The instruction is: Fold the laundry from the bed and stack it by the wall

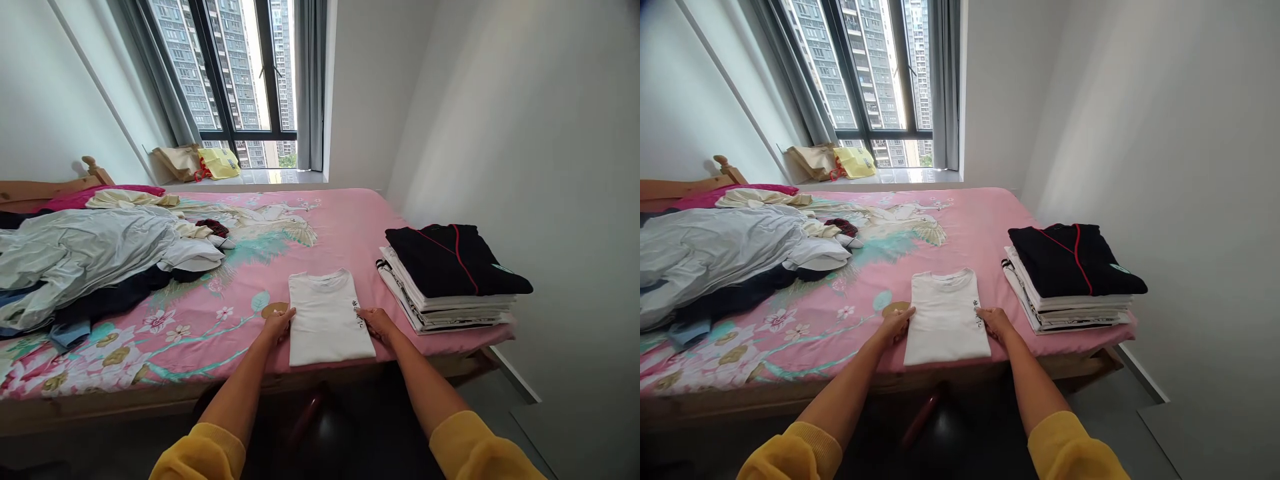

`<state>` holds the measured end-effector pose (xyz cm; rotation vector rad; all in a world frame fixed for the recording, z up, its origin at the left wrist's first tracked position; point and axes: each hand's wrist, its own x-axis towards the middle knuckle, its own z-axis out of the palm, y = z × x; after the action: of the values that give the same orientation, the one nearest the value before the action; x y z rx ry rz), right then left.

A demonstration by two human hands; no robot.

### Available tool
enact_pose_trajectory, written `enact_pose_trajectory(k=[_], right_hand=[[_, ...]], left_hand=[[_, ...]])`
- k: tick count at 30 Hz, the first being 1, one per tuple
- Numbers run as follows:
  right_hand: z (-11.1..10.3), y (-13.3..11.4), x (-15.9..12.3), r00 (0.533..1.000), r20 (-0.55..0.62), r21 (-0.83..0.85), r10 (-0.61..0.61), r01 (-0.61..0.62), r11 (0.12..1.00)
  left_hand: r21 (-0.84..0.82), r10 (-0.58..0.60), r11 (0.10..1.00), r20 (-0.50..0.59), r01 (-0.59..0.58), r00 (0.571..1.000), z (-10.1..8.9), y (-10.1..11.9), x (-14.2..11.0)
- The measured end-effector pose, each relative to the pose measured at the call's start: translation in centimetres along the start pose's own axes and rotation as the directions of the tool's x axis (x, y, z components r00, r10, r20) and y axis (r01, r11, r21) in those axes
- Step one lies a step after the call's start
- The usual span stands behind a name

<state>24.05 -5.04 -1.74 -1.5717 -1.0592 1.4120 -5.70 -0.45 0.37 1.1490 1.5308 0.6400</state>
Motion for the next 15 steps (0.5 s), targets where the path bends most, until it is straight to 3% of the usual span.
enact_pose_trajectory(k=[8, 12, 15], right_hand=[[-0.5, 0.5, -2.4, 0.995, 0.086, -0.055, 0.045, -0.040, 0.998], [-0.7, 1.6, -5.1, 0.992, 0.106, -0.119, 0.066, -0.053, 0.991], [-0.6, 2.6, -7.0, 0.994, 0.085, -0.164, 0.069, -0.055, 0.985]], left_hand=[[0.085, -0.015, 0.996, 0.155, 0.002, 0.988, -0.9, -1.3, -4.6], [0.127, 0.017, 0.991, 0.141, -0.036, 0.990, -0.7, -3.0, -6.8], [0.177, 0.058, 0.982, 0.074, -0.071, 0.996, -0.2, -4.2, -7.5]])
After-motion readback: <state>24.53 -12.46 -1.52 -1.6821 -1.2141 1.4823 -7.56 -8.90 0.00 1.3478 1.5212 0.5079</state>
